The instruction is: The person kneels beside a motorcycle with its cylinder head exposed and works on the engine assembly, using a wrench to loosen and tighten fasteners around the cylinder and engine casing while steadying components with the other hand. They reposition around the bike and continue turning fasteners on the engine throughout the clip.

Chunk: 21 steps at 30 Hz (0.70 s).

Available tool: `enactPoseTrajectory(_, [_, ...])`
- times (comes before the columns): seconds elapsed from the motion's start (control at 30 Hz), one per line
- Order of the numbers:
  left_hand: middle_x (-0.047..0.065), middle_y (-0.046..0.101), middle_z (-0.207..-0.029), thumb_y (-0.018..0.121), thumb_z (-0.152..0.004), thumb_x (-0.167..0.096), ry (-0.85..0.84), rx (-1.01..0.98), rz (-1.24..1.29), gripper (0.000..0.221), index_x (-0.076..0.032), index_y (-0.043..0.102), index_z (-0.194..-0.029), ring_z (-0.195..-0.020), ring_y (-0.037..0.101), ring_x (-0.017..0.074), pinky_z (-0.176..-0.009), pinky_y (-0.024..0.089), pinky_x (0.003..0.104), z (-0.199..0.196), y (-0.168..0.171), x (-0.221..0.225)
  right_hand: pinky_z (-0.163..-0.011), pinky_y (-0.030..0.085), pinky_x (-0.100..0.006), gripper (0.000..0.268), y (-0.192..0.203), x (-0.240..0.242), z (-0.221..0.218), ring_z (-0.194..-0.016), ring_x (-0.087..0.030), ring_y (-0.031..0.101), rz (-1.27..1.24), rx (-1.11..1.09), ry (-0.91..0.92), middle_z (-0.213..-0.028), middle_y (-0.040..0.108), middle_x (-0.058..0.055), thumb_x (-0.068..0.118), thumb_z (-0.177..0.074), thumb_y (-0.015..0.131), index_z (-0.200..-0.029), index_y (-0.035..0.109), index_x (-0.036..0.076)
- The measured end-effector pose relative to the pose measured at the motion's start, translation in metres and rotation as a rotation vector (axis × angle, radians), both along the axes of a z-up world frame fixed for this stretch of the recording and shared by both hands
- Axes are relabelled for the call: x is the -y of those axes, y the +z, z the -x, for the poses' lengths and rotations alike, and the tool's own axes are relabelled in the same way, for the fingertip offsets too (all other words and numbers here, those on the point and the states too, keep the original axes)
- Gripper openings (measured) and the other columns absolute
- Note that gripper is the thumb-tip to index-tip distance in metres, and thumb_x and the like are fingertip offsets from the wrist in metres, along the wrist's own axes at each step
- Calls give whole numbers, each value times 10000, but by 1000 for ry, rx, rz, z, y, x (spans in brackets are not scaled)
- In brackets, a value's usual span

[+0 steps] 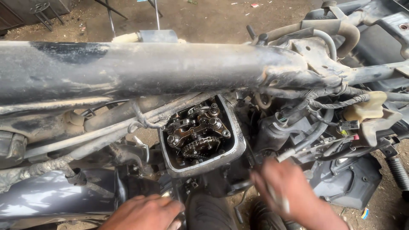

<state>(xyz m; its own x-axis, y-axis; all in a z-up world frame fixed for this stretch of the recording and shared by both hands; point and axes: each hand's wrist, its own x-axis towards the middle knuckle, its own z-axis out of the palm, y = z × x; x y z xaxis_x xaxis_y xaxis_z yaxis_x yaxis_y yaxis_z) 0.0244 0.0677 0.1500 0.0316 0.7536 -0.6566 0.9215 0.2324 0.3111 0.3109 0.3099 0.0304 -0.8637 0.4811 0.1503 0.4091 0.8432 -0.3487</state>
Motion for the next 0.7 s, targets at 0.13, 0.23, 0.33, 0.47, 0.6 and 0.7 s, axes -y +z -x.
enactPoseTrajectory(0.13, [156, 718, -1074, 598, -1022, -411, -19, 16, -69, 417, -71, 635, -1262, -1032, 727, 273, -959, 579, 420, 3, -18, 8, -717, 555, -429, 176, -25, 22, -17, -788, -240, 656, -135, -326, 221, -853, 631, -78, 269, -884, 727, -942, 642, 126])
enactPoseTrajectory(0.23, [166, 723, -1101, 626, -1035, -455, -75, -12, -110, 470, -68, 643, -1301, -1034, 731, 281, -974, 556, 445, 1, -22, 9, -710, 485, -396, 253, -29, 9, -27, -919, -273, 606, -183, -326, 242, -1060, 666, -108, 305, -904, 741, -1127, 738, 187])
enactPoseTrajectory(0.33, [166, 692, -1168, 599, -1025, -408, -62, -55, 4, 446, -78, 601, -1325, -1108, 692, 282, -1030, 520, 442, -4, -9, 3, -731, 499, -426, 269, 12, 4, -25, -899, -288, 641, -311, -498, 324, -1017, 654, -118, 285, -880, 733, -1026, 640, 79])
enactPoseTrajectory(0.47, [169, 696, -1217, 608, -1033, -433, -110, -98, -91, 451, -83, 630, -1316, -1105, 698, 287, -990, 527, 475, 1, -25, 13, -785, 536, -418, 157, 43, 3, -20, -917, -258, 676, -146, -524, 298, -1016, 674, -113, 155, -915, 666, -1041, 628, 69])
enactPoseTrajectory(0.6, [158, 713, -1203, 615, -1027, -416, -125, -104, -135, 446, -82, 639, -1322, -1113, 698, 279, -983, 527, 478, -1, -23, 18, -759, 547, -440, 140, 77, 0, -10, -837, -285, 664, -98, -451, 324, -867, 653, -95, 145, -917, 646, -1022, 629, 54])
enactPoseTrajectory(0.7, [139, 672, -1247, 593, -1010, -414, -66, -110, -3, 455, -99, 591, -1338, -1194, 646, 262, -1052, 492, 453, -13, 9, 6, -573, 545, -362, 126, 58, -15, -13, -630, -226, 668, -23, -368, 281, -714, 635, -56, 140, -951, 651, -1022, 667, 38])
